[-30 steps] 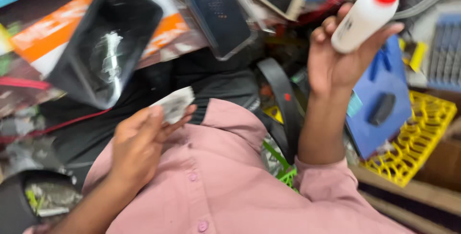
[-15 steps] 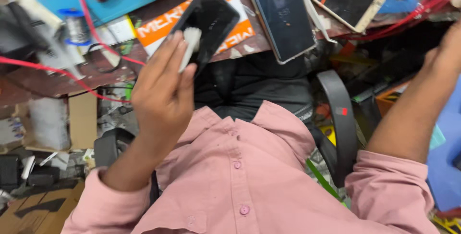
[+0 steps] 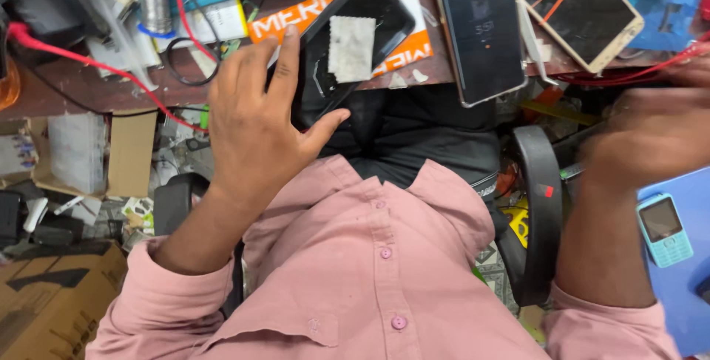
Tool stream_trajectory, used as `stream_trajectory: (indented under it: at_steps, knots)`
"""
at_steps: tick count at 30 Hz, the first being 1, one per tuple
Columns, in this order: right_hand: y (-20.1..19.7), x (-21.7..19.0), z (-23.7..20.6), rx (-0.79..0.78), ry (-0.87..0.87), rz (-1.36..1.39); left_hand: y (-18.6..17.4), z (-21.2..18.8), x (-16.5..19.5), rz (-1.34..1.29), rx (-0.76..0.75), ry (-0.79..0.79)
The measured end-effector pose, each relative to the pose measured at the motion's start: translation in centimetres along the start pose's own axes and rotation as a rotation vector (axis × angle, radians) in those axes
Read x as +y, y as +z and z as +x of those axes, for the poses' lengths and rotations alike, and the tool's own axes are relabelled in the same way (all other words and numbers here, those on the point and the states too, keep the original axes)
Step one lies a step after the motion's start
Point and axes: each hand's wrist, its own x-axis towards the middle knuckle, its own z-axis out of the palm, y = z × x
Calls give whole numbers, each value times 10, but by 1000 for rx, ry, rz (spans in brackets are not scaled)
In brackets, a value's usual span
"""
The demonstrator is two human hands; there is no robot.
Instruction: The person pries open the back of a smartphone using a blue pry tool, works around the battery compartment of the opened phone, then presses the back cover onto a blue phone and snaps it closed. They then wipe the phone's screen with a cloth and set the phone on the cluttered workbench.
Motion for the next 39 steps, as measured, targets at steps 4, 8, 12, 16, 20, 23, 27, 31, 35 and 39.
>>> stream_trajectory:
  at_steps: [4,8,12,16,20,23,27,31,35,39]
  knots:
    - [87,-88,-25,-767,-770,-193,-8,-7,-8,-86,-32,6]
    - [142,-120,-23,-817,-819,-334,-15,-12,-21,-119,-55,-6]
    - [155,-140,-32,-807,-667,-352,-21,-13,-41,-197,-67,13]
    - [166,-176,-53,-876,-769,-337,-23,-11,-55,-221,-70,39]
    - [169,-174,-44,-928,-691,-410,-25,-14,-59,-232,-43,69]
    - [163,-155,-51,-719,-551,-509,-25,-16,-65,-232,-1,101]
    - [163,-144,-70,-932,-714,-405,-19,-16,-71,-188,19,132]
    - [165,-149,-66,-831,-665,-491,-15,-18,-71,-150,51,159]
    - [165,-143,-71,-736,-643,-535,-18,-16,-73,-144,96,194]
    - [169,-121,-90,-645,-890,-625,-18,-10,-73,-143,41,212]
